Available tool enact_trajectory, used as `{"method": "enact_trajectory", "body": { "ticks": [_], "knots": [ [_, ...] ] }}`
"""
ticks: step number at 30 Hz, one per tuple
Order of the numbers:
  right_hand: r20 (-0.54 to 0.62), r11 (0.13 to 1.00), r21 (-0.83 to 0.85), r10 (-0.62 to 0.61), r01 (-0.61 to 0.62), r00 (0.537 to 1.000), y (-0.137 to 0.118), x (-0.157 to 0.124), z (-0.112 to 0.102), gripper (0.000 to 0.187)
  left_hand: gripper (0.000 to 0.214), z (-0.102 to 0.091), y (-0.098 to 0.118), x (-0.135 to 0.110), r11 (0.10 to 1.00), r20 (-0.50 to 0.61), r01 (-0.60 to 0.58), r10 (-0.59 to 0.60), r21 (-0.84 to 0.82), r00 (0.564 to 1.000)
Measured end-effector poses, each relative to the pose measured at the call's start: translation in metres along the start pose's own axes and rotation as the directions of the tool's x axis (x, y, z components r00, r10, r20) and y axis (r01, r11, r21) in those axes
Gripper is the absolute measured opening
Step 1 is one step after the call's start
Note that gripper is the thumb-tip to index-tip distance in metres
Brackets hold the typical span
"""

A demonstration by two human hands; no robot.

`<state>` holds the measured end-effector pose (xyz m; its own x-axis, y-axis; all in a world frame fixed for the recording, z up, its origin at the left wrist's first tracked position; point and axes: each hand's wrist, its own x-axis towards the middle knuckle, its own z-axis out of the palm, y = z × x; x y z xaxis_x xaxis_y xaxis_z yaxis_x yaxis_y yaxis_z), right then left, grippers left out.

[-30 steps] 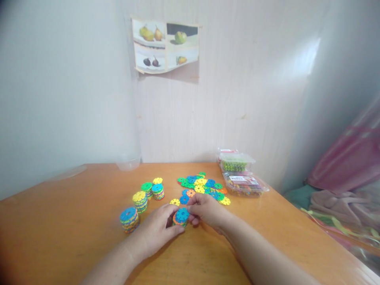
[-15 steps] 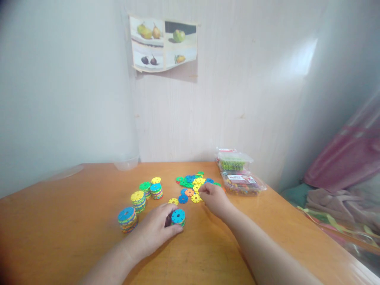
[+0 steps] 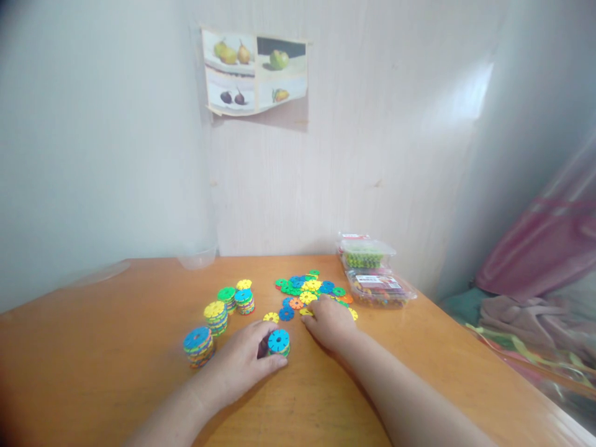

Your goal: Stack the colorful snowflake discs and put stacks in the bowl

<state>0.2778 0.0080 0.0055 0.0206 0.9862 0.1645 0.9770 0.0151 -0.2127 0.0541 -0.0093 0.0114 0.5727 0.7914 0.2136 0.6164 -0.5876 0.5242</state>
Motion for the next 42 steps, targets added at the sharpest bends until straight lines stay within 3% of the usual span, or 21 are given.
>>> {"method": "enact_trajectory", "body": {
  "ticks": [3,5,8,11,15,19,22,26,30,36,42],
  "knots": [
    [-0.069,0.997,0.079,-0.005,0.011,0.998,0.002,0.002,0.0,0.032,0.018,0.0,0.001,0.0,1.0,-0.001,-0.001,0.001,-0.001,1.0],
    [-0.1,0.964,0.267,0.016,0.012,0.995,0.001,0.001,-0.001,0.027,0.019,0.0,0.002,0.0,1.0,0.0,0.004,-0.005,-0.002,1.0],
    [0.016,0.749,0.66,0.05,-0.048,0.999,-0.005,-0.006,-0.004,0.019,0.02,0.001,0.001,0.0,1.0,-0.006,0.008,-0.008,-0.004,1.0],
    [0.138,0.504,0.857,-0.016,-0.111,0.99,-0.015,-0.015,-0.007,0.023,0.02,0.004,-0.003,0.0,1.0,-0.018,0.007,-0.007,-0.007,1.0],
    [0.201,0.419,0.897,-0.109,-0.139,0.973,-0.027,-0.023,-0.007,0.03,0.023,0.005,-0.005,0.0,1.0,-0.028,0.013,-0.014,-0.026,1.0],
    [0.265,0.457,0.873,-0.152,-0.17,0.952,-0.03,-0.024,-0.004,0.033,0.022,0.003,-0.002,0.0,0.999,-0.02,0.019,-0.02,-0.044,1.0],
    [0.204,0.527,0.841,-0.096,-0.124,0.974,-0.024,-0.017,0.001,0.03,0.023,0.001,-0.001,0.001,0.999,-0.007,0.022,-0.022,-0.031,1.0],
    [-0.018,0.787,0.617,0.003,0.009,1.0,-0.011,-0.005,0.01,0.024,0.025,0.001,0.0,0.001,0.999,-0.007,0.026,-0.026,-0.019,1.0],
    [-0.084,0.931,0.339,-0.115,0.137,0.99,-0.012,0.0,0.013,0.035,0.026,0.001,0.0,0.001,0.999,-0.01,0.034,-0.034,-0.021,0.999],
    [0.033,0.983,-0.031,-0.179,0.18,0.983,-0.031,-0.001,0.006,0.04,0.024,0.002,-0.001,0.001,0.999,-0.01,0.026,-0.026,-0.031,1.0],
    [0.003,0.989,0.001,-0.146,0.146,0.989,-0.026,-0.004,0.003,0.025,0.023,0.001,0.001,0.001,1.0,-0.013,0.023,-0.023,-0.001,1.0]
  ]
}}
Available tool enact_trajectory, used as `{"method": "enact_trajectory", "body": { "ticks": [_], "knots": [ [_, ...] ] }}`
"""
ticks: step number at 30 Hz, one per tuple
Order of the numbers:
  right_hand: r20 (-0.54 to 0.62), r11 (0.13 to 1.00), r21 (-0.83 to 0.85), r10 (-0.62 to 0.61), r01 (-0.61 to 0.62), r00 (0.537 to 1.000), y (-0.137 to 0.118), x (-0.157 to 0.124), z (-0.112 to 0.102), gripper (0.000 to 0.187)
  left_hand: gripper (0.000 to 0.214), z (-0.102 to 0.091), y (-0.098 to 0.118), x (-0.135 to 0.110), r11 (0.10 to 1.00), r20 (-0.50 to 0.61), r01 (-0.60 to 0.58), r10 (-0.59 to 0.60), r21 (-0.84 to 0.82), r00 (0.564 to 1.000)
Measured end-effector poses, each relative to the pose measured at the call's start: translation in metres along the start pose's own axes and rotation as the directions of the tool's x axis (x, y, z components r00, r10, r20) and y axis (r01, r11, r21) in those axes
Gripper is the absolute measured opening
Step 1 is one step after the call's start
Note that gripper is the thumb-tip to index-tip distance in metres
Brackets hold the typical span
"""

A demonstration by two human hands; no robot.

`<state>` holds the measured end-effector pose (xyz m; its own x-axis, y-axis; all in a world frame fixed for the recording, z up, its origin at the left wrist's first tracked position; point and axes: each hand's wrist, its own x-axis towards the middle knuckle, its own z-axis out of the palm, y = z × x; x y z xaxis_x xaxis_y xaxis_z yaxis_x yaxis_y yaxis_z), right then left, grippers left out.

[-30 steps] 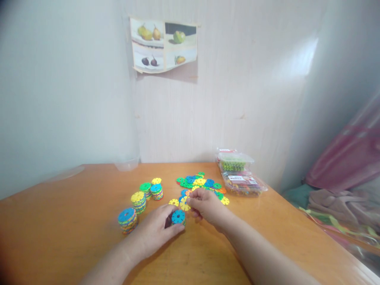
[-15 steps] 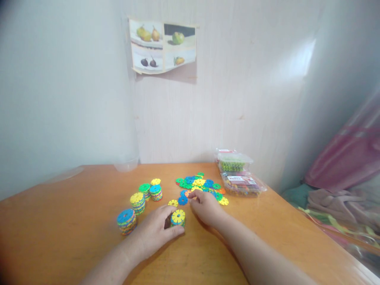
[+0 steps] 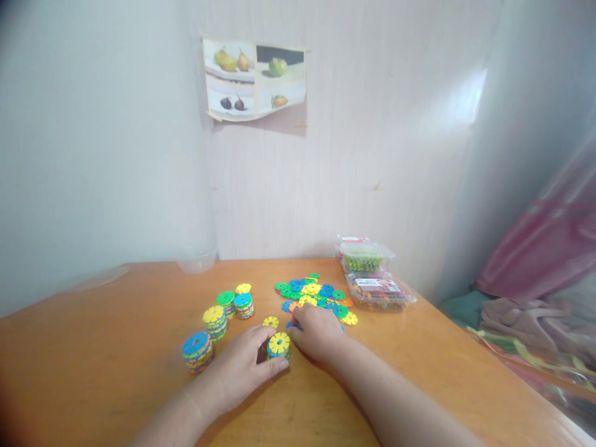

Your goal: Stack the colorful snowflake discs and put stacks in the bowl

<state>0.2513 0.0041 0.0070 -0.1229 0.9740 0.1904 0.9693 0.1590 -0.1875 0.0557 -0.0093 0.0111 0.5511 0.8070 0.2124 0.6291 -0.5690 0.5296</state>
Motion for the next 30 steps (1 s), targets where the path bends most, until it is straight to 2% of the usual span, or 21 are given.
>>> {"method": "enact_trajectory", "body": {
  "ticks": [4,10,18,21,23,26,28,30],
  "knots": [
    [0.002,0.994,0.094,0.061,-0.061,0.998,0.006,-0.002,0.004,0.024,0.022,0.0,0.001,-0.001,1.0,-0.008,-0.014,0.015,0.01,1.0],
    [0.082,0.966,0.203,0.145,-0.159,0.986,0.015,0.006,0.014,0.018,0.026,0.0,-0.001,-0.002,0.999,-0.049,-0.016,0.014,-0.032,0.999],
    [0.054,0.938,0.3,0.165,-0.174,0.985,0.024,0.008,0.024,0.023,0.036,-0.007,-0.001,0.001,0.991,-0.066,0.022,-0.031,-0.133,0.997],
    [0.028,0.888,0.429,0.167,-0.163,0.986,0.022,0.008,0.023,0.02,0.038,-0.009,-0.002,0.002,0.985,-0.085,0.025,-0.04,-0.17,0.996],
    [0.036,0.795,0.582,0.189,-0.174,0.981,0.019,0.007,0.017,0.013,0.037,-0.009,-0.003,0.002,0.985,-0.092,0.039,-0.055,-0.166,0.994],
    [0.096,0.537,0.819,0.219,-0.202,0.971,0.012,0.003,0.004,0.005,0.035,-0.008,-0.004,0.002,0.988,-0.096,0.052,-0.066,-0.144,0.993],
    [0.132,0.359,0.912,0.199,-0.198,0.971,0.006,-0.001,-0.004,0.009,0.033,-0.008,-0.004,0.002,0.989,-0.091,0.055,-0.068,-0.136,0.994],
    [0.157,0.235,0.953,0.15,-0.189,0.976,0.001,-0.005,-0.008,0.014,0.03,-0.009,-0.004,0.002,0.99,-0.078,0.058,-0.068,-0.127,0.995]
  ]
}}
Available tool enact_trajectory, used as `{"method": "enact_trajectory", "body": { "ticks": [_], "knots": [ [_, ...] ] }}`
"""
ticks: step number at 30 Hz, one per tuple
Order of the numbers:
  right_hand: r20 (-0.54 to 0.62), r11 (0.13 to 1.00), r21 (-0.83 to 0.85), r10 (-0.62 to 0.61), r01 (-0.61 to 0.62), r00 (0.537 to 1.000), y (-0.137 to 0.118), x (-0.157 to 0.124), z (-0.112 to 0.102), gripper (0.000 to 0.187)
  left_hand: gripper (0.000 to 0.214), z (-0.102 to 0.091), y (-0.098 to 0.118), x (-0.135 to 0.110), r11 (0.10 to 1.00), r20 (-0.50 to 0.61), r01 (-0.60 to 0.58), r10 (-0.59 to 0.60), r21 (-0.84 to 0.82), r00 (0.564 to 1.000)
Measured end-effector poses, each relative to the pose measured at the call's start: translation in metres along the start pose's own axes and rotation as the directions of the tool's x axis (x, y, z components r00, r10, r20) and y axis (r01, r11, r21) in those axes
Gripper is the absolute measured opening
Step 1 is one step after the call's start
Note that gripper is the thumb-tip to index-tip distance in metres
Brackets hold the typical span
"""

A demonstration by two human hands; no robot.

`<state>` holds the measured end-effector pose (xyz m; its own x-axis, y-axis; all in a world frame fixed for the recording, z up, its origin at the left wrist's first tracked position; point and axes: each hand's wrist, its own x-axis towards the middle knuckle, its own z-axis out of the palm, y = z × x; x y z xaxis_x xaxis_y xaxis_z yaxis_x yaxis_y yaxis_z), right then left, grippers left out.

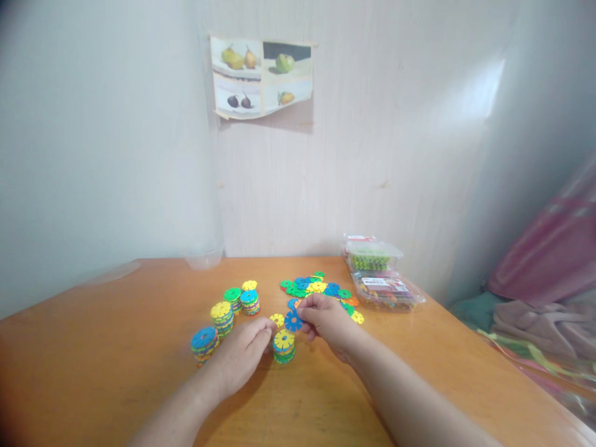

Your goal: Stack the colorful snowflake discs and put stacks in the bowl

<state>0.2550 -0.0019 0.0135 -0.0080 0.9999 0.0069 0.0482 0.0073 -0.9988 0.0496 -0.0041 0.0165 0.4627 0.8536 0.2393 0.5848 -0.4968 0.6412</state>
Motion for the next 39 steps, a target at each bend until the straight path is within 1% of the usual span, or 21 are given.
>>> {"method": "enact_trajectory", "body": {
  "ticks": [2,4,5,8,10,13,15,16,17,19,22,24,26,29,31,33,34,37,39],
  "knots": [
    [0.068,0.999,0.047,0.011,-0.014,0.998,0.0,-0.004,0.004,0.018,0.028,-0.001,0.001,0.0,1.0,0.018,-0.001,0.001,0.005,1.0],
    [0.116,1.0,0.017,0.021,-0.024,0.993,0.001,-0.006,0.006,0.019,0.027,-0.002,0.001,0.0,1.0,0.036,-0.006,0.006,0.003,0.999],
    [0.118,1.0,-0.018,0.024,-0.022,0.993,0.002,-0.006,0.007,0.018,0.026,-0.003,0.002,0.0,1.0,0.043,-0.007,0.007,0.002,0.999],
    [0.051,0.992,-0.129,0.004,0.003,0.999,0.004,-0.004,0.006,0.016,0.025,-0.004,0.003,-0.001,1.0,0.057,-0.007,0.007,-0.003,0.998],
    [-0.001,0.984,-0.175,-0.018,0.018,1.0,0.005,-0.002,0.003,0.016,0.026,-0.003,0.002,-0.002,1.0,0.054,-0.007,0.007,-0.008,0.999],
    [-0.027,0.973,-0.227,-0.038,0.031,0.999,0.011,0.003,-0.001,0.015,0.026,-0.001,-0.001,-0.002,1.0,0.035,0.011,-0.01,-0.028,0.999],
    [-0.037,0.961,-0.274,-0.056,0.044,0.998,0.014,0.007,-0.002,0.013,0.027,0.0,-0.003,0.0,0.994,-0.014,0.042,-0.044,-0.104,0.999],
    [-0.041,0.951,-0.303,-0.07,0.055,0.997,0.016,0.009,-0.002,0.012,0.028,0.0,-0.004,0.001,0.983,-0.052,0.061,-0.071,-0.172,0.996],
    [-0.044,0.939,-0.337,-0.087,0.068,0.995,0.016,0.012,-0.002,0.01,0.029,0.0,-0.005,0.002,0.963,-0.096,0.077,-0.105,-0.259,0.99],
    [-0.035,0.906,-0.414,-0.113,0.088,0.993,0.015,0.017,0.0,0.008,0.036,-0.001,-0.006,0.004,0.887,-0.191,0.083,-0.188,-0.455,0.964],
    [0.011,0.834,-0.548,-0.079,0.072,0.997,0.009,0.027,0.004,0.004,0.052,-0.004,-0.004,0.005,0.73,-0.296,0.019,-0.301,-0.684,0.907],
    [0.059,0.77,-0.635,-0.029,0.06,0.998,0.003,0.034,0.006,0.004,0.059,-0.007,-0.002,0.006,0.63,-0.309,-0.019,-0.353,-0.776,0.883],
    [0.103,0.722,-0.689,0.006,0.067,0.995,0.0,0.043,0.008,0.007,0.062,-0.009,0.0,0.006,0.528,-0.28,-0.033,-0.397,-0.849,0.874],
    [0.17,0.692,-0.715,0.036,0.098,0.985,-0.004,0.057,0.012,0.016,0.063,-0.013,0.004,0.007,0.4,-0.236,-0.042,-0.448,-0.916,0.862],
    [0.256,0.618,-0.769,0.059,0.166,0.965,-0.006,0.066,0.015,0.025,0.064,-0.015,0.006,0.007,0.367,-0.239,-0.061,-0.462,-0.928,0.854],
    [0.326,0.522,-0.819,0.082,0.238,0.942,-0.008,0.075,0.02,0.03,0.066,-0.016,0.007,0.007,0.36,-0.251,-0.078,-0.464,-0.93,0.85],
    [0.341,0.485,-0.836,0.093,0.257,0.935,-0.008,0.079,0.022,0.032,0.067,-0.017,0.008,0.007,0.362,-0.255,-0.081,-0.464,-0.929,0.848],
    [0.345,0.438,-0.86,0.118,0.263,0.931,-0.01,0.087,0.028,0.038,0.068,-0.016,0.008,0.007,0.377,-0.261,-0.08,-0.458,-0.923,0.85],
    [0.345,0.425,-0.867,0.135,0.26,0.929,-0.012,0.089,0.031,0.036,0.069,-0.015,0.007,0.007,0.393,-0.265,-0.075,-0.456,-0.917,0.85]
  ]
}}
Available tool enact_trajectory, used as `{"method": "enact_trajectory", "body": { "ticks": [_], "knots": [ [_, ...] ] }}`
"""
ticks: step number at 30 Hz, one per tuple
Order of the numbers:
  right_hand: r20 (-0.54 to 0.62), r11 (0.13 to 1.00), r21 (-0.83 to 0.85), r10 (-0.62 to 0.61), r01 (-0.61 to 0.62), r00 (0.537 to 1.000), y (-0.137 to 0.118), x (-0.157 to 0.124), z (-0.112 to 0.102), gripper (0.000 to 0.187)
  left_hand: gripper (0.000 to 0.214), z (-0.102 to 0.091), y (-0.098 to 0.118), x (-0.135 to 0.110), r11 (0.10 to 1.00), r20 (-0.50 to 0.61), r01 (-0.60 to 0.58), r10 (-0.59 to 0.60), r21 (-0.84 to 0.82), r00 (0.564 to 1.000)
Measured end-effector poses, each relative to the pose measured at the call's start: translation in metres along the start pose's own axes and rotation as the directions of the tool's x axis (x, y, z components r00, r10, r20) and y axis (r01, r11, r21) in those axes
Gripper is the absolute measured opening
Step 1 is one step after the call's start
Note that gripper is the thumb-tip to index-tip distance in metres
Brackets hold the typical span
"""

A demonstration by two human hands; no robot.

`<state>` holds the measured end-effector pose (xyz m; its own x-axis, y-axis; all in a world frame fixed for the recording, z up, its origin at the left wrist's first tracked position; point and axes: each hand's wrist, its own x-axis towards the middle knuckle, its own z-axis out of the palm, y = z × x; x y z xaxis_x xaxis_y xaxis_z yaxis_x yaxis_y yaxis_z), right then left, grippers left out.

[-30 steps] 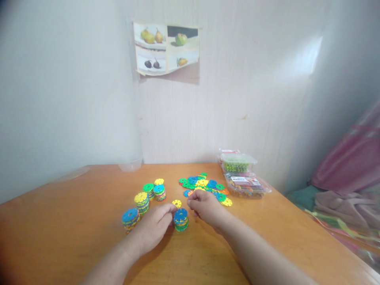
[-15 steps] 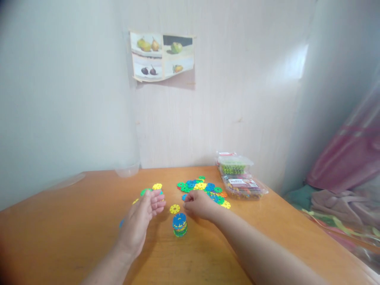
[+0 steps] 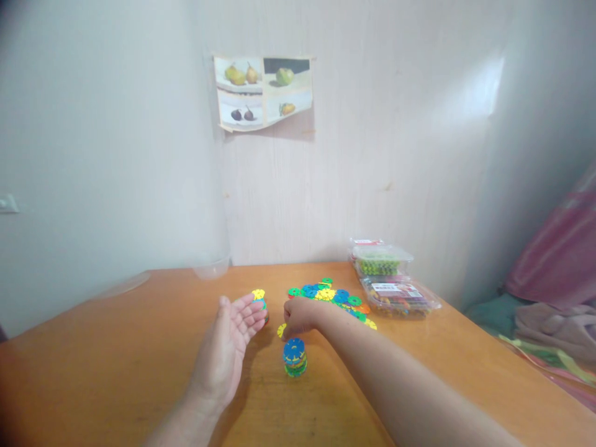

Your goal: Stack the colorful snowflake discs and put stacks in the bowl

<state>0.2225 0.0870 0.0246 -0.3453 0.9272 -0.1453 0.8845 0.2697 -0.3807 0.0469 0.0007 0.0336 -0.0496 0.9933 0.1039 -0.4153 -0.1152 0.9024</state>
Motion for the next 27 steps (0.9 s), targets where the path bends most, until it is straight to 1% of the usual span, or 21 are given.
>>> {"method": "enact_trajectory", "body": {
  "ticks": [2,6,9,12,14,15,17,18,19,21,23,27],
  "knots": [
    [0.005,0.999,0.035,0.02,-0.021,1.0,-0.003,0.0,-0.001,0.032,0.071,-0.001,-0.003,0.001,0.999,-0.002,-0.01,0.01,0.031,1.0],
    [-0.022,0.967,0.246,0.069,-0.061,0.997,-0.006,-0.004,0.0,0.025,0.071,-0.004,-0.008,0.0,0.983,0.023,-0.084,0.081,0.163,0.996],
    [-0.109,0.927,0.37,0.11,-0.063,0.988,-0.004,-0.01,0.0,0.015,0.065,-0.003,-0.009,-0.003,0.958,0.056,-0.116,0.105,0.263,0.993],
    [-0.206,0.879,0.474,0.163,-0.047,0.965,0.0,-0.026,-0.004,0.004,0.054,-0.002,-0.009,-0.006,0.924,0.097,-0.129,0.1,0.359,0.99],
    [-0.243,0.807,0.59,0.185,-0.007,0.952,0.002,-0.042,-0.008,0.001,0.046,-0.002,-0.01,-0.007,0.891,0.134,-0.141,0.091,0.432,0.987],
    [-0.25,0.74,0.672,0.194,0.026,0.949,0.002,-0.051,-0.009,0.002,0.042,-0.003,-0.011,-0.007,0.869,0.151,-0.15,0.088,0.472,0.985],
    [-0.228,0.596,0.8,0.193,0.071,0.954,0.003,-0.068,-0.008,0.007,0.036,-0.004,-0.014,-0.007,0.817,0.187,-0.167,0.074,0.552,0.98],
    [-0.215,0.547,0.834,0.191,0.078,0.958,0.003,-0.076,-0.006,0.01,0.033,-0.005,-0.016,-0.006,0.789,0.202,-0.174,0.065,0.589,0.977],
    [-0.201,0.52,0.851,0.19,0.075,0.961,0.003,-0.082,-0.003,0.011,0.032,-0.006,-0.018,-0.006,0.763,0.218,-0.18,0.053,0.62,0.975],
    [-0.181,0.498,0.865,0.197,0.06,0.964,0.003,-0.09,0.004,0.013,0.03,-0.008,-0.021,-0.005,0.723,0.252,-0.191,0.024,0.664,0.967],
    [-0.167,0.501,0.864,0.195,0.048,0.967,0.001,-0.094,0.01,0.011,0.029,-0.008,-0.023,-0.005,0.705,0.284,-0.202,0.001,0.679,0.959],
    [-0.154,0.56,0.828,0.187,0.023,0.97,-0.001,-0.092,0.017,0.009,0.03,-0.008,-0.023,-0.004,0.705,0.33,-0.206,-0.042,0.678,0.943]
  ]
}}
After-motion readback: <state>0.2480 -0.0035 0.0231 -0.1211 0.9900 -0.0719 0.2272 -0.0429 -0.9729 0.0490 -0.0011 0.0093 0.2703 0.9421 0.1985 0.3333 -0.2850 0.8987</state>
